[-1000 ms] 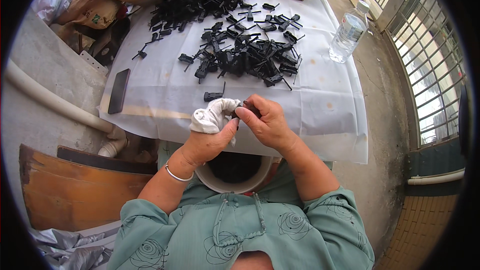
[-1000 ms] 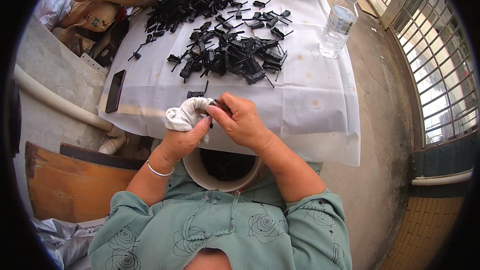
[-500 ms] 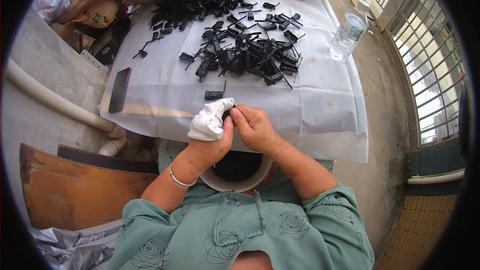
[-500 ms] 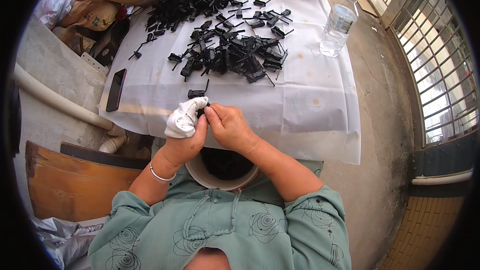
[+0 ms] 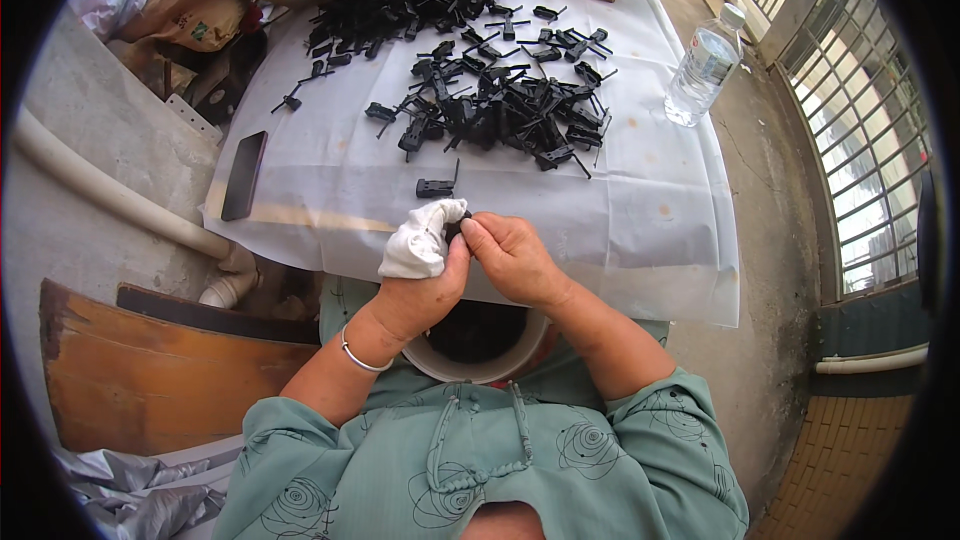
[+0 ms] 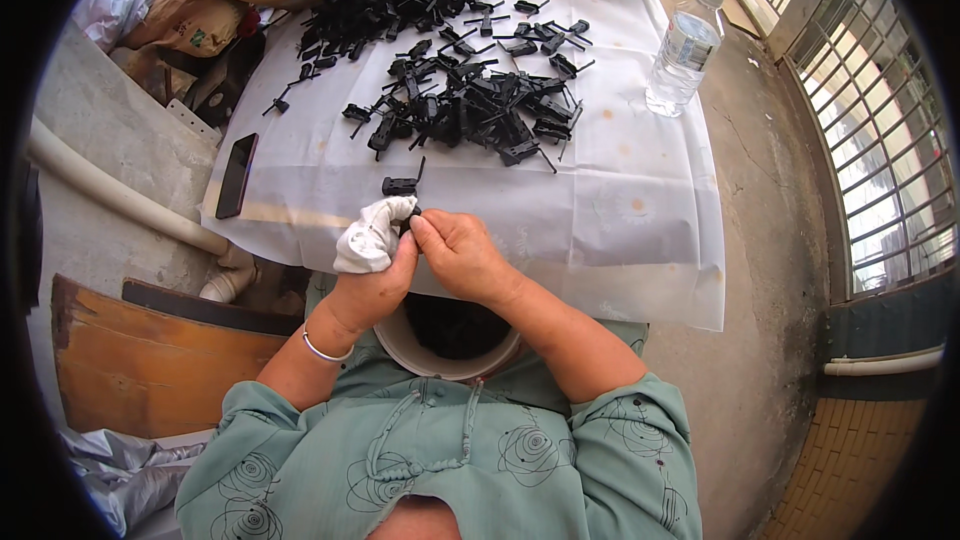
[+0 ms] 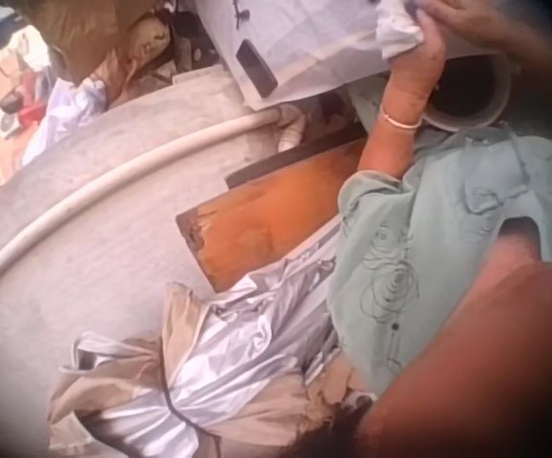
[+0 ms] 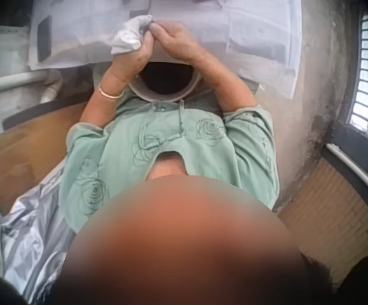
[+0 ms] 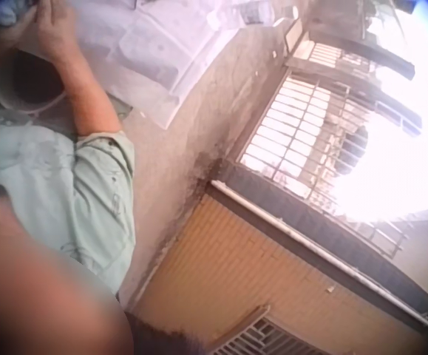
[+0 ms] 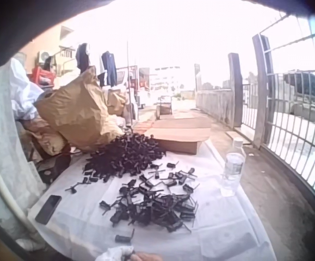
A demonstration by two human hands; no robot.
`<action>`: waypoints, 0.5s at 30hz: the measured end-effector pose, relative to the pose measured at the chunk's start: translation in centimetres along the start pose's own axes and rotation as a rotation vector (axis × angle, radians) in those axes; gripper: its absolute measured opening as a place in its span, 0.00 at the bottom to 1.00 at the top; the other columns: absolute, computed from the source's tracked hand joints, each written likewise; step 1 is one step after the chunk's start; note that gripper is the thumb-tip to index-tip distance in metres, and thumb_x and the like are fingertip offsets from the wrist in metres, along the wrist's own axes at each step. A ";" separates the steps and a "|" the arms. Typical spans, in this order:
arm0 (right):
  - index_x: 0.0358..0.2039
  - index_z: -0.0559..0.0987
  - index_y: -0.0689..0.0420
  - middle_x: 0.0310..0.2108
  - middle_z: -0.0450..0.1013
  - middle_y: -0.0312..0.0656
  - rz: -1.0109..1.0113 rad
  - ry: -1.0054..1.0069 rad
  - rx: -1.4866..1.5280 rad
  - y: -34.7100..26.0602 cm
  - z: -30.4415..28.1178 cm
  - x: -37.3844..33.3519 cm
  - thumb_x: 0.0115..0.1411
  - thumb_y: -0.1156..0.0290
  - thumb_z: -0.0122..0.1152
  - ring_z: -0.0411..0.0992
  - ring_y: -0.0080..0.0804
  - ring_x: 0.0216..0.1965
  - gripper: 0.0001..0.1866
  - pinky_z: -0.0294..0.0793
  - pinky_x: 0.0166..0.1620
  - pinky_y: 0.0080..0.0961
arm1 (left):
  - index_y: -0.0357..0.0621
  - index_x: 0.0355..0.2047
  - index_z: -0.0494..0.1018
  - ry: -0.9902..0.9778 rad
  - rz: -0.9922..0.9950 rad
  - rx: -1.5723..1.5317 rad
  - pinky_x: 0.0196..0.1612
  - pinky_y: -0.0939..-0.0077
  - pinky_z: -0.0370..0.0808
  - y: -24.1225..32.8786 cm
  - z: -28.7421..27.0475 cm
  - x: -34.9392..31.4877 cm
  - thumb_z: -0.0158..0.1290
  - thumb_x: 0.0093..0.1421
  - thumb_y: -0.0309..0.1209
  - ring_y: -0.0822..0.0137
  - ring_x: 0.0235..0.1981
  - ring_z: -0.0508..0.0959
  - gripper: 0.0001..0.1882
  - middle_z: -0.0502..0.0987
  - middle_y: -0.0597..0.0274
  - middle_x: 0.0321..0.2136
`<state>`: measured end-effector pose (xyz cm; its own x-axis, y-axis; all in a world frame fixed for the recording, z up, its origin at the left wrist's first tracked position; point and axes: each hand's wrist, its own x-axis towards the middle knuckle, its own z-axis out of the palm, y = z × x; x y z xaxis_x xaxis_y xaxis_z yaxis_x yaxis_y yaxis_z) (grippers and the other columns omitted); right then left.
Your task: Cleaning small black plastic components by wiping them with a white cloth.
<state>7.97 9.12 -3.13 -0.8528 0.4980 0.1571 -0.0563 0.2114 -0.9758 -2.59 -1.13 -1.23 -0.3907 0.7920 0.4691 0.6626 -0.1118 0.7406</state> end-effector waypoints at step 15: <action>0.28 0.76 0.60 0.18 0.68 0.41 -0.549 0.026 -0.336 -1.5 -2.2 0.1 0.50 0.75 0.61 0.67 0.34 0.19 0.05 0.66 0.24 0.25 | 0.40 0.52 0.59 -0.259 -0.439 -0.529 0.22 0.86 0.64 -0.3 -1.5 0.5 0.39 0.60 0.22 0.80 0.19 0.64 0.18 0.69 0.65 0.29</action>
<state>9.09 10.72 -1.32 -0.7327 0.2620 0.6281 -0.3119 0.6910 -0.6521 -3.95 -1.61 -0.52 -0.3423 0.9396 -0.0040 0.0575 0.0251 0.9980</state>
